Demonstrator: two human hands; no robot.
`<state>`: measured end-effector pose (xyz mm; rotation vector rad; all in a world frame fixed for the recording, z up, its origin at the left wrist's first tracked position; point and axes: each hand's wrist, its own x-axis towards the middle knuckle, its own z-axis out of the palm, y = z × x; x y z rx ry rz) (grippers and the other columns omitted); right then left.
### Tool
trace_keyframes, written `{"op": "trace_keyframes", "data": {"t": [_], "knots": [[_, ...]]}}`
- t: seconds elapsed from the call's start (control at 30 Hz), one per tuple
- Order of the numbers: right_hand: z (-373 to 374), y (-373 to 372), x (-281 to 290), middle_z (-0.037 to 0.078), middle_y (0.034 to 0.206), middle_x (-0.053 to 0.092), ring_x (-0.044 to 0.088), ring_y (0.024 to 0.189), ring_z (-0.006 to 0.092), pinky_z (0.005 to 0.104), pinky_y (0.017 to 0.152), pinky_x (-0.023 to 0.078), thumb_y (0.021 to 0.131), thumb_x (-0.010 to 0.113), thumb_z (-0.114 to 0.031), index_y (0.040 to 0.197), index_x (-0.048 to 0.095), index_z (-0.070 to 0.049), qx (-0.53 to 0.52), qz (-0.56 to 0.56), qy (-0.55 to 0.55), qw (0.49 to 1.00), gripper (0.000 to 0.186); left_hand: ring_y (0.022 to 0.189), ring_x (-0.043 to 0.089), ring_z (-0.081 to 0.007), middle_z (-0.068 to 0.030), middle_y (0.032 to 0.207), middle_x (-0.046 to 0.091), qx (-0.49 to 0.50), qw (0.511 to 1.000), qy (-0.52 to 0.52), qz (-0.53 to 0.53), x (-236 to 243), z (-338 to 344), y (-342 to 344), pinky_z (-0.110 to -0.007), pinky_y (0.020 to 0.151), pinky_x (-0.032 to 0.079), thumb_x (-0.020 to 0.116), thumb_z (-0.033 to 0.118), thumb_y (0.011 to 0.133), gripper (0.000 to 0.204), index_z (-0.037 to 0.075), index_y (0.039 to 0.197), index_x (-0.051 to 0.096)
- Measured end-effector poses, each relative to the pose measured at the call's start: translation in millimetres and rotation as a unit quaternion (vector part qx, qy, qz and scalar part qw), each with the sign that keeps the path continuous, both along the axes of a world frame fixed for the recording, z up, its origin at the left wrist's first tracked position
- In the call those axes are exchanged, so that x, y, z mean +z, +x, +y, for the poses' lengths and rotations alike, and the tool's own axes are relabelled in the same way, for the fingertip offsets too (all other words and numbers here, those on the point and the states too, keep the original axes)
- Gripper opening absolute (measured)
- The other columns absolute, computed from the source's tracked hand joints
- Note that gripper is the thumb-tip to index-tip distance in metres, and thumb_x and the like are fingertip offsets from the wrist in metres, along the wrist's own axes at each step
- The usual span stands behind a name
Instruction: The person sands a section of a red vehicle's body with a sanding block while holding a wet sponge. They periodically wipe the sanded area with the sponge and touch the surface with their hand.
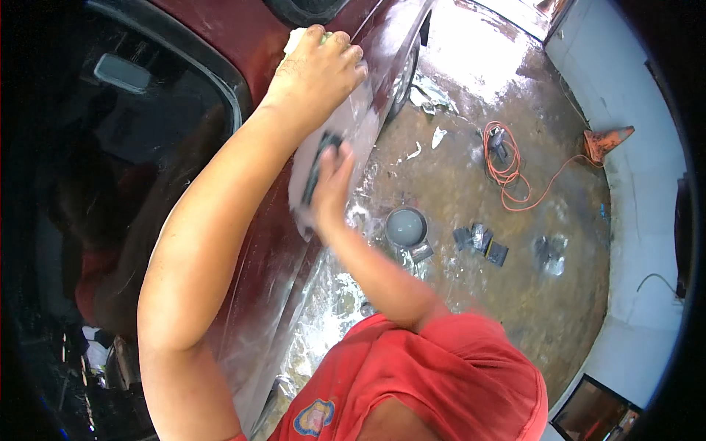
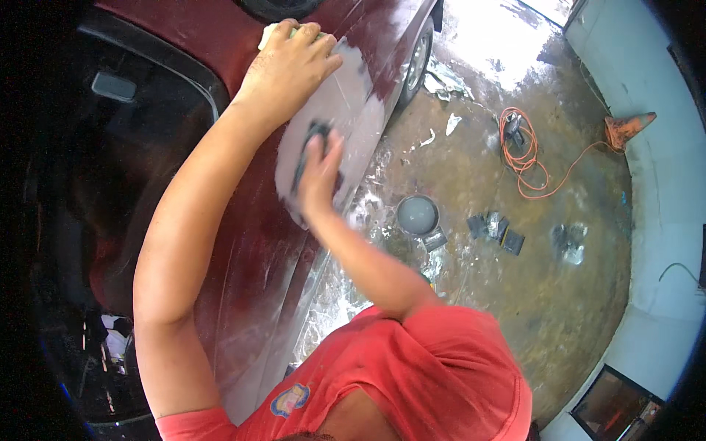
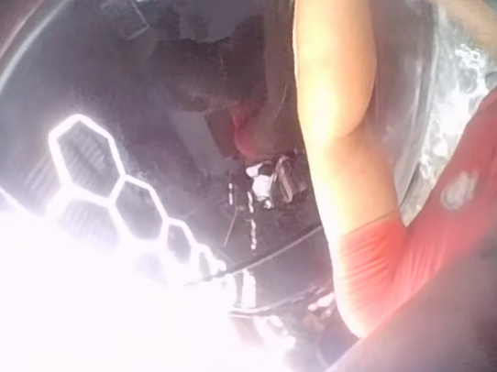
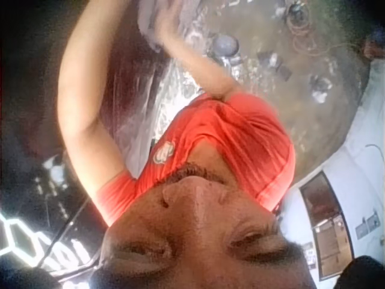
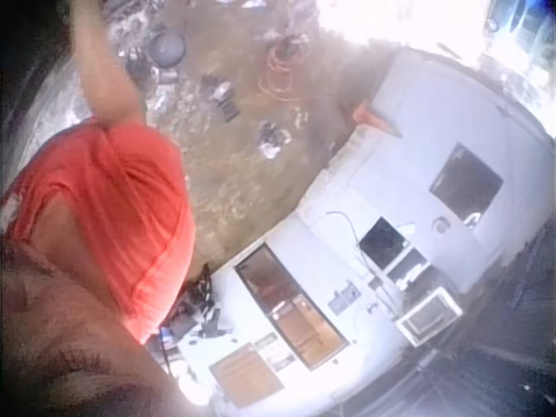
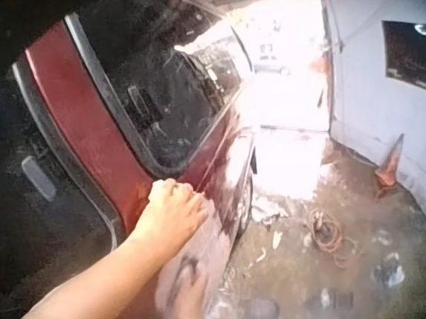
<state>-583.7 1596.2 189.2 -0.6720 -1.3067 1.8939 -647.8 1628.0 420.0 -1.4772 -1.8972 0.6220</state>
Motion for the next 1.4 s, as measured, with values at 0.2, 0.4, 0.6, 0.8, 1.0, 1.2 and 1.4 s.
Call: {"op": "trace_keyframes", "data": {"t": [0.2,0.4,0.6,0.8,1.0,1.2,1.4], "knots": [[111.6,-46.1,18.1,0.022,0.141,0.047,0.048,0.129,0.0296,0.0402,0.112,0.036,0.107,0.052,-0.037,0.145,0.038,0.004,-0.016,0.020,-0.038,0.999,0.058,0.121,0.056,-0.0211,-0.0007,0.117,0.064,-0.048,0.998,0.035,0.033,13.0,12.4,10.4,-0.042,0.106,0.041,0.066,0.017,0.084,0.024,0.019,0.108,0.071],[5.3,4.9,1.2,0.018,0.140,0.048,0.046,0.129,0.0268,0.0395,0.112,0.035,0.107,0.053,-0.036,0.146,0.038,0.000,-0.012,0.001,0.025,1.000,0.055,0.122,0.056,-0.0214,-0.0006,0.118,0.064,-0.008,1.000,0.004,0.011,3.5,5.6,4.1,-0.042,0.106,0.041,0.066,0.016,0.085,0.025,0.019,0.109,0.071],[99.0,-44.7,34.6,0.018,0.137,0.050,0.048,0.126,0.0244,0.0387,0.109,0.038,0.107,0.054,-0.034,0.142,0.042,0.002,-0.020,0.013,-0.044,0.999,0.052,0.121,0.056,-0.0214,-0.0001,0.120,0.063,-0.063,0.997,0.040,0.026,10.5,7.1,6.7,-0.042,0.106,0.041,0.065,0.015,0.085,0.029,0.019,0.113,0.070],[19.6,-4.5,39.7,0.019,0.139,0.047,0.049,0.125,0.0274,0.0414,0.109,0.039,0.106,0.055,-0.030,0.144,0.041,0.003,-0.017,0.029,-0.036,0.999,0.053,0.121,0.056,-0.0204,-0.0004,0.123,0.063,-0.019,0.999,0.028,-0.004,2.5,4.9,3.1,-0.041,0.104,0.042,0.062,0.014,0.087,0.029,0.018,0.114,0.071],[86.5,-39.4,55.4,0.020,0.132,0.050,0.050,0.122,0.0291,0.0412,0.109,0.037,0.106,0.054,-0.031,0.139,0.043,0.004,-0.028,0.011,-0.062,0.998,0.050,0.122,0.056,-0.0210,-0.0006,0.125,0.064,-0.037,0.998,0.041,0.041,6.9,6.9,2.9,-0.041,0.103,0.042,0.062,0.017,0.086,0.022,0.015,0.105,0.075],[34.5,-17.0,47.5,0.021,0.139,0.046,0.046,0.127,0.0304,0.0421,0.112,0.035,0.106,0.054,-0.029,0.142,0.041,0.004,-0.007,0.033,-0.072,0.997,0.051,0.121,0.056,-0.0203,0.0000,0.118,0.066,-0.012,1.000,0.015,0.004,3.6,6.6,-1.1,-0.039,0.101,0.043,0.063,0.017,0.085,0.020,0.015,0.102,0.074],[72.4,-33.5,48.1,0.022,0.140,0.046,0.046,0.128,0.0307,0.0414,0.112,0.035,0.106,0.054,-0.028,0.142,0.041,0.005,-0.018,0.019,-0.024,0.999,0.050,0.115,0.058,-0.0191,0.0011,0.113,0.065,-0.045,0.998,0.037,0.027,8.4,7.6,1.6,-0.039,0.099,0.044,0.064,0.018,0.083,0.018,0.016,0.099,0.073]]}}
